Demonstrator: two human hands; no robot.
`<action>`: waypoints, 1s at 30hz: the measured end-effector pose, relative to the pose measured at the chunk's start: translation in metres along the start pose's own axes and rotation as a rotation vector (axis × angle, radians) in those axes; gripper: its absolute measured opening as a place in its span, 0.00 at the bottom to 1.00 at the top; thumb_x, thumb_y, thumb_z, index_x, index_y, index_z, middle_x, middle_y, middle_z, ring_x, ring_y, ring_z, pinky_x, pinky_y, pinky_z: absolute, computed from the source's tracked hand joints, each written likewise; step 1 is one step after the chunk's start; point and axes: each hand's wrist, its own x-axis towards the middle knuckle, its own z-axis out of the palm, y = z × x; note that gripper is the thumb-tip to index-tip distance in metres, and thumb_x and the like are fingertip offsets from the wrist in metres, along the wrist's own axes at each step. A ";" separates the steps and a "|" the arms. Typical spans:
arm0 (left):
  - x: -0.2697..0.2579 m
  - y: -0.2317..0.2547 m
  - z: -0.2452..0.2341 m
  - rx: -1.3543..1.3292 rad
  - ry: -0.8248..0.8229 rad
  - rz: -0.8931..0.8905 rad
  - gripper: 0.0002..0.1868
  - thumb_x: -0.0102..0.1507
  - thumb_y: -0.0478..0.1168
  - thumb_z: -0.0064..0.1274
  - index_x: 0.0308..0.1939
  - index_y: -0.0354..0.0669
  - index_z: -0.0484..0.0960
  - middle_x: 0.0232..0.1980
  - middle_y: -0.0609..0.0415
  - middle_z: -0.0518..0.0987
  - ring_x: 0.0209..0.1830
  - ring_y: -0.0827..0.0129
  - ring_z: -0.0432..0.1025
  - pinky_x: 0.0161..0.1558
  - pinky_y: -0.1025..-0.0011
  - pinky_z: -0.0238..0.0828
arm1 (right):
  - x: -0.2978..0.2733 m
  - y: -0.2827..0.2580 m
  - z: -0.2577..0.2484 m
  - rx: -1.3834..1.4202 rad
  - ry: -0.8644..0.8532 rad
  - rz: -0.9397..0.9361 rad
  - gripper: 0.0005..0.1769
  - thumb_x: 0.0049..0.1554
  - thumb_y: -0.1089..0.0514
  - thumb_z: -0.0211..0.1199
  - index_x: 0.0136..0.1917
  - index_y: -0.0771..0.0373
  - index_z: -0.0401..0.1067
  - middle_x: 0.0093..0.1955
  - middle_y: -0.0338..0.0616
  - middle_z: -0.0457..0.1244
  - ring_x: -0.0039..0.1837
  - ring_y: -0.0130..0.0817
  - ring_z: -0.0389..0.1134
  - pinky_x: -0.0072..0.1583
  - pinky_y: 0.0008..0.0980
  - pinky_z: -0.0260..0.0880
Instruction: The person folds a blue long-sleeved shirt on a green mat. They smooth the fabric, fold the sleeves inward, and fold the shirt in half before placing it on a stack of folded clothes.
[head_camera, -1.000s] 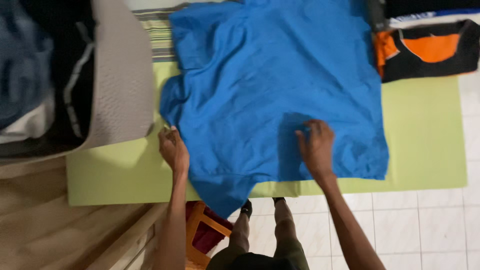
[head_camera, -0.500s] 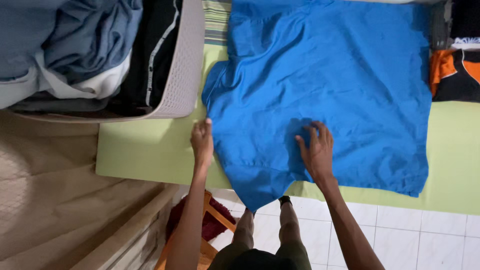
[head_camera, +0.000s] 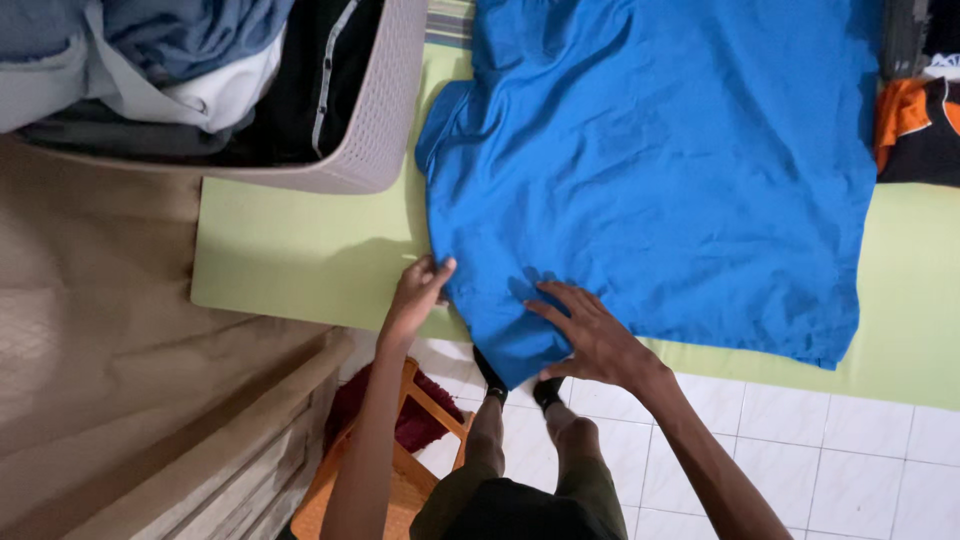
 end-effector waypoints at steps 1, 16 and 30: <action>-0.008 0.000 0.002 -0.023 -0.035 -0.066 0.31 0.65 0.65 0.53 0.52 0.40 0.81 0.37 0.56 0.79 0.35 0.71 0.76 0.39 0.73 0.78 | -0.005 0.000 0.003 -0.046 0.014 -0.035 0.47 0.36 0.45 0.77 0.68 0.63 0.72 0.73 0.62 0.58 0.75 0.62 0.56 0.71 0.58 0.56; -0.083 -0.021 0.047 -0.475 -0.077 0.107 0.36 0.65 0.59 0.55 0.65 0.34 0.72 0.60 0.41 0.79 0.58 0.60 0.77 0.61 0.63 0.75 | -0.053 0.003 0.063 0.343 0.540 0.709 0.15 0.69 0.55 0.61 0.46 0.69 0.75 0.40 0.54 0.71 0.40 0.44 0.70 0.44 0.39 0.69; -0.141 -0.006 0.083 -0.431 -0.014 0.035 0.46 0.60 0.57 0.56 0.74 0.44 0.51 0.63 0.42 0.75 0.59 0.58 0.76 0.56 0.61 0.78 | -0.067 -0.016 0.091 0.695 0.548 0.374 0.39 0.61 0.62 0.64 0.77 0.61 0.45 0.64 0.62 0.67 0.64 0.44 0.71 0.66 0.44 0.70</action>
